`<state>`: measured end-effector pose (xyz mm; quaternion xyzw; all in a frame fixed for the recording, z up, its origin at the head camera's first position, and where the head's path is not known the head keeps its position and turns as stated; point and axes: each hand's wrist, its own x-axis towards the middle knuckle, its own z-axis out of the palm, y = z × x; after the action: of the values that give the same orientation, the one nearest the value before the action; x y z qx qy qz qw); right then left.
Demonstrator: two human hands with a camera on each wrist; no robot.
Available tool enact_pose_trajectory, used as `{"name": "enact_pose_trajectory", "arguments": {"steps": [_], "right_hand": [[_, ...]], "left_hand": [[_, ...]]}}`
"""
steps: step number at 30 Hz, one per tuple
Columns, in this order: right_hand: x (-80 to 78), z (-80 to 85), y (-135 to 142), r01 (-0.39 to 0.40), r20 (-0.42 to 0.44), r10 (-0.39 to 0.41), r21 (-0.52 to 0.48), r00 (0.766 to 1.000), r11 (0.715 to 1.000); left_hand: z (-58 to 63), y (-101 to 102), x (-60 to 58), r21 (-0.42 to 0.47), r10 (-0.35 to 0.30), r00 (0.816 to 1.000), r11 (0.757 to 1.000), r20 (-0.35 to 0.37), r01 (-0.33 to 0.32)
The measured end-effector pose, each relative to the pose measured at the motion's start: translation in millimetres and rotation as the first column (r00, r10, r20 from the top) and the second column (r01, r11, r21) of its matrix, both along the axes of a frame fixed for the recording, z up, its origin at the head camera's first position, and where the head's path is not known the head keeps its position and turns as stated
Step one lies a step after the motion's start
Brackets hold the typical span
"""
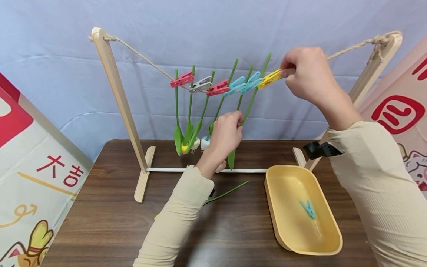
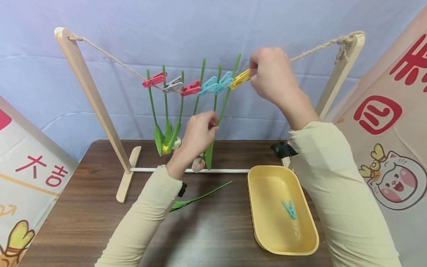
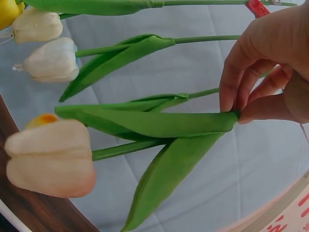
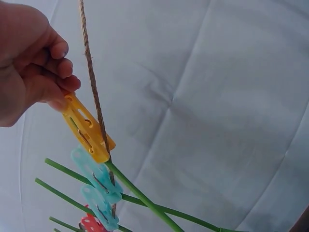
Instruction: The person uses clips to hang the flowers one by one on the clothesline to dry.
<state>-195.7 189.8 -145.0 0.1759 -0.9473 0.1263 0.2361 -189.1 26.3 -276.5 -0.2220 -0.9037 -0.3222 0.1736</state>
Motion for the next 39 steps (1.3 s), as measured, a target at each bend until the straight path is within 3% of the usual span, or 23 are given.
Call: {"name": "enact_pose_trajectory", "arguments": {"steps": [14, 27, 35, 39], "right_hand": [[-5.7, 1.9, -9.6, 0.017, 0.165, -0.028, 0.066, 0.986, 0.998], [6.0, -0.1, -4.7, 0.038, 0.142, -0.033, -0.033, 0.989, 0.999], [17.0, -9.5, 10.5, 0.058, 0.085, -0.047, -0.126, 0.995, 0.990], [25.0, -15.0, 19.3, 0.065, 0.099, -0.052, -0.138, 0.994, 0.988]], "left_hand": [[0.6, 1.5, 2.0, -0.006, -0.057, 0.998, 0.998, 0.007, 0.058], [-3.4, 1.2, -4.4, 0.065, -0.084, 0.992, 0.995, 0.089, 0.079], [-3.3, 0.8, -6.7, 0.069, -0.080, 0.986, 0.995, 0.147, 0.070], [-6.0, -1.6, -5.4, 0.079, -0.090, 0.981, 0.994, 0.171, 0.077]]}}
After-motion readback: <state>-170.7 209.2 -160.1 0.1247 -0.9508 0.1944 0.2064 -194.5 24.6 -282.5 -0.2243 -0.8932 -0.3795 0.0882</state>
